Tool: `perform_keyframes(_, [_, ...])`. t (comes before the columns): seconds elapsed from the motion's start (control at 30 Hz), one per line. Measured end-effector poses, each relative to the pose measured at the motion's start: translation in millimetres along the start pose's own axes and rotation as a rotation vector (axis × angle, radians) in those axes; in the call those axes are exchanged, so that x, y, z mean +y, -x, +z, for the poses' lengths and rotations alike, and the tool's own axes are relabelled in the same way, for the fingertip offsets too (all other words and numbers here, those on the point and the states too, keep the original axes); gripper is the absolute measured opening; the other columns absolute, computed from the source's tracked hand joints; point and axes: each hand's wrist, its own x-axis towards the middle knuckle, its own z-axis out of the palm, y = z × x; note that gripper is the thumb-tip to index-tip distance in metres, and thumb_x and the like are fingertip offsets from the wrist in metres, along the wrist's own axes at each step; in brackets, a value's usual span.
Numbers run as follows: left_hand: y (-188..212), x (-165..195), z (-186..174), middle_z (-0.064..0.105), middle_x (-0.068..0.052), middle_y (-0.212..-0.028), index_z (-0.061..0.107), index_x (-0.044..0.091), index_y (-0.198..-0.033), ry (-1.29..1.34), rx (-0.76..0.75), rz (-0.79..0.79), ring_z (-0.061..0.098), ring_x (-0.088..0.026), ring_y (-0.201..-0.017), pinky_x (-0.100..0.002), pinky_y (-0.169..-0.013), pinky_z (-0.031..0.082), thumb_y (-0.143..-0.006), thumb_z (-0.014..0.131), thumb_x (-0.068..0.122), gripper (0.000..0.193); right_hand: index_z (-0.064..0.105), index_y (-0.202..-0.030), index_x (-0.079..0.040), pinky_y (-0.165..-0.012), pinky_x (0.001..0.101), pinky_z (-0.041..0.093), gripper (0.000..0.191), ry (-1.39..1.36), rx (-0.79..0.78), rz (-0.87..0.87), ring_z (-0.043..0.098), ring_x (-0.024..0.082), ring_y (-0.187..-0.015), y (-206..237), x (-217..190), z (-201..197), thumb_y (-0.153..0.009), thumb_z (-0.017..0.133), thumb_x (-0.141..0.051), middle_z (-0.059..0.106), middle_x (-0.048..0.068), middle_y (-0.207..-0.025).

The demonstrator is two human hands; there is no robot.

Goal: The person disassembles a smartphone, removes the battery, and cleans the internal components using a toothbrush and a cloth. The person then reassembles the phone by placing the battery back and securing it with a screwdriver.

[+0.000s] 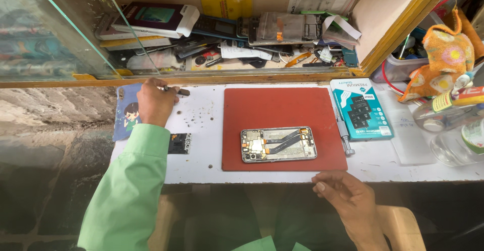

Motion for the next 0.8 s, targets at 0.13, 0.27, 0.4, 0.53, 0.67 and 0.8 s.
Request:
perform_keyframes(0.13, [0.5, 0.7, -1.7, 0.076, -0.010, -0.072, 0.068, -0.002, -0.109, 0.033, -0.007, 0.072, 0.075, -0.014, -0.068, -0.029, -0.067, 0.056, -0.085, 0.081, 0.018, 0.034, 0.074, -0.107, 0.006, -0.079, 0.0332, 0.059, 0.022, 0.006, -0.001, 0.004, 0.072, 0.019, -0.086, 1.4, 1.2, 1.0, -0.087, 0.072, -0.002, 0.078, 0.014, -0.099])
perform_keyframes(0.27, [12.7, 14.8, -12.4, 0.076, -0.010, -0.076, 0.063, 0.000, -0.107, 0.385, -0.191, 0.023, 0.062, -0.011, -0.057, -0.026, -0.052, 0.047, -0.088, 0.076, 0.011, 0.025, 0.073, -0.106, 0.006, -0.079, 0.0339, 0.059, 0.021, 0.000, 0.015, 0.020, 0.073, 0.019, -0.086, 3.1, -11.5, 5.2, -0.086, 0.072, -0.001, 0.078, 0.013, -0.098])
perform_keyframes(0.4, [58.2, 36.1, -30.8, 0.070, -0.008, -0.075, 0.055, 0.006, -0.108, 0.835, -0.575, -0.096, 0.051, -0.007, -0.051, -0.021, -0.046, 0.037, -0.093, 0.071, 0.010, 0.022, 0.070, -0.116, 0.007, -0.085, 0.0346, 0.059, 0.029, -0.065, -0.078, -0.043, 0.072, 0.019, -0.095, -1.2, -43.6, 27.0, -0.088, 0.071, -0.004, 0.076, 0.014, -0.105])
perform_keyframes(0.53, [120.4, 56.8, -38.8, 0.071, -0.011, -0.071, 0.056, 0.004, -0.108, 0.932, -0.775, -0.066, 0.051, -0.008, -0.048, -0.022, -0.043, 0.035, -0.091, 0.071, 0.012, 0.024, 0.058, -0.134, 0.002, -0.092, 0.0359, 0.056, 0.045, -0.355, -0.353, -0.043, 0.066, 0.016, -0.106, -31.0, -77.2, 86.0, -0.090, 0.065, -0.009, 0.068, 0.009, -0.121])
perform_keyframes(0.67, [150.5, 71.6, -40.4, 0.069, -0.009, -0.069, 0.055, 0.003, -0.107, 0.889, -0.754, -0.033, 0.051, -0.007, -0.051, -0.021, -0.046, 0.037, -0.092, 0.072, 0.012, 0.024, 0.064, -0.128, 0.004, -0.083, 0.0328, 0.057, 0.034, -0.513, -0.555, 0.144, 0.070, 0.018, -0.092, -64.0, -95.7, 141.4, -0.097, 0.060, -0.010, 0.073, 0.010, -0.103])
perform_keyframes(0.8, [152.1, 66.8, -47.0, 0.069, -0.008, -0.068, 0.055, 0.003, -0.108, 0.848, -0.650, -0.038, 0.050, -0.006, -0.051, -0.021, -0.046, 0.036, -0.091, 0.070, 0.008, 0.024, 0.071, -0.118, 0.005, -0.073, 0.0259, 0.054, 0.025, -0.511, -0.613, 0.250, 0.066, 0.012, -0.080, -76.5, -92.2, 161.8, -0.098, 0.064, -0.007, 0.074, 0.009, -0.092])
